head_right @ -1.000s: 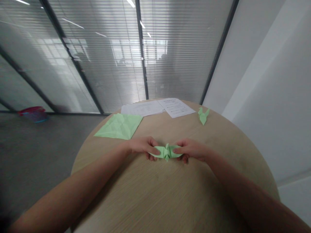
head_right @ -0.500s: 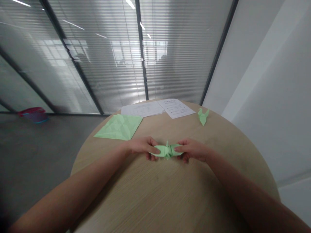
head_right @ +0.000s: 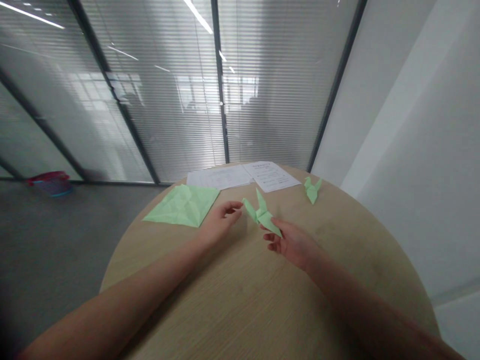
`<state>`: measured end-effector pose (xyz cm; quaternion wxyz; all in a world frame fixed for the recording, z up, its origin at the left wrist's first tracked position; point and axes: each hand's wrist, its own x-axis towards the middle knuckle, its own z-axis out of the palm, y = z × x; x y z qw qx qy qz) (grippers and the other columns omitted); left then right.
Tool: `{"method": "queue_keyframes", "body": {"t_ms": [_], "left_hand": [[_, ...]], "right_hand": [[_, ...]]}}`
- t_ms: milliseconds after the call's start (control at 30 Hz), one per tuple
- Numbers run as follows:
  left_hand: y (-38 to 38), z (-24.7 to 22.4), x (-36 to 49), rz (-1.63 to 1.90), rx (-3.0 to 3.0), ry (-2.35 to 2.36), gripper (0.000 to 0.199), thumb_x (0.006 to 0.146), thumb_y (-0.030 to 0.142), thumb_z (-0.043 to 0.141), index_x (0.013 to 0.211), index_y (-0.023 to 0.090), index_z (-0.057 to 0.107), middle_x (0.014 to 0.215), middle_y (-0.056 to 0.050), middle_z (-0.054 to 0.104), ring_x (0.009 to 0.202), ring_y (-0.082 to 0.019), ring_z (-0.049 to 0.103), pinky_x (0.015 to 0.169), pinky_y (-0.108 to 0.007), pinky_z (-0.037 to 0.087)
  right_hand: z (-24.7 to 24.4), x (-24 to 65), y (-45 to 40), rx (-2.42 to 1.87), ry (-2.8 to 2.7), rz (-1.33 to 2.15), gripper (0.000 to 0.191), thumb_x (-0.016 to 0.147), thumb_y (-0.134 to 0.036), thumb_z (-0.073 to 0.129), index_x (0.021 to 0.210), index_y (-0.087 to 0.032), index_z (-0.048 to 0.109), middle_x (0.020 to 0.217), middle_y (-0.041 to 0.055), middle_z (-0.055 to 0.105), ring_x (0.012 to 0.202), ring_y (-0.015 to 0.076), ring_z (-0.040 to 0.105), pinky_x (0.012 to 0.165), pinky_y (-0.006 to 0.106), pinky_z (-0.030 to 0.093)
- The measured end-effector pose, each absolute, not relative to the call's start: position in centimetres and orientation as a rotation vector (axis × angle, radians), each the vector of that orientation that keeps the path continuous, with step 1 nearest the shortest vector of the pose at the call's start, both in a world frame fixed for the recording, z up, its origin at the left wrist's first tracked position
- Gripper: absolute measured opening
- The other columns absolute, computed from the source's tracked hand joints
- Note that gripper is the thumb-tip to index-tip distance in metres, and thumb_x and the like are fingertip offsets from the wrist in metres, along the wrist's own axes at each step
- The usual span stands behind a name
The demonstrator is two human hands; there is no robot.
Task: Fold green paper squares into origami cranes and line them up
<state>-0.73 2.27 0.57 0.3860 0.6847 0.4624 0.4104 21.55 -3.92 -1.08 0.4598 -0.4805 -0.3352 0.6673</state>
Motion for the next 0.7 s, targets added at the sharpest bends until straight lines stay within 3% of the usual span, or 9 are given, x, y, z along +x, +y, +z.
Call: {"method": "queue_keyframes", "body": {"t_ms": [167,300,433,533,700], "left_hand": [[1.4,0.1,0.0,0.824,1.657,0.940,0.035,0.088,0.036,0.066,0.115,0.014,0.069,0.112,-0.011,0.071,0.086,-0.018,0.063,0.066,-0.026,0.049],[1.2,0.1,0.1,0.864,1.621,0.897,0.034,0.085,0.044,0.068,0.102,0.015,0.070,0.094,-0.007,0.070,0.076,-0.016,0.060,0.061,-0.025,0.047],[1.9,-0.1,-0.2,0.933,1.610,0.943,0.030,0.083,0.046,0.068,0.086,0.016,0.069,0.078,-0.002,0.064,0.067,-0.013,0.055,0.060,-0.024,0.046],[2.4,-0.3,-0.5,0.913,1.634,0.941,0.029,0.082,0.044,0.070,0.085,0.015,0.070,0.077,-0.002,0.064,0.066,-0.012,0.055,0.060,-0.024,0.045],[2.7,-0.8,-0.5,0.802,1.636,0.877,0.029,0.079,0.044,0.074,0.082,0.015,0.071,0.075,-0.002,0.065,0.065,-0.012,0.055,0.062,-0.025,0.044]], "right_hand": [[-1.0,20.6,-4.6,-1.152,-0.851,1.687,0.025,0.103,-0.039,0.051,0.119,-0.024,0.063,0.123,0.0099,0.071,0.078,0.0148,0.069,0.063,0.026,0.058],[-1.1,20.1,-5.1,-1.130,-0.962,1.687,0.027,0.100,-0.042,0.056,0.117,-0.023,0.064,0.124,0.0113,0.070,0.079,0.0156,0.069,0.062,0.027,0.057],[-1.2,20.4,-5.0,-1.200,-1.144,1.640,0.035,0.093,-0.052,0.064,0.100,-0.017,0.067,0.099,0.0118,0.070,0.075,0.0169,0.065,0.055,0.025,0.053],[-1.4,21.2,-4.4,-1.321,-1.267,1.381,0.040,0.083,-0.055,0.074,0.093,-0.017,0.066,0.084,0.0075,0.066,0.069,0.0157,0.061,0.048,0.022,0.047],[-2.0,22.0,-3.5,-1.287,-1.330,1.185,0.058,0.077,-0.050,0.079,0.124,-0.021,0.061,0.080,0.0011,0.063,0.060,0.0130,0.055,0.045,0.022,0.043]]}}
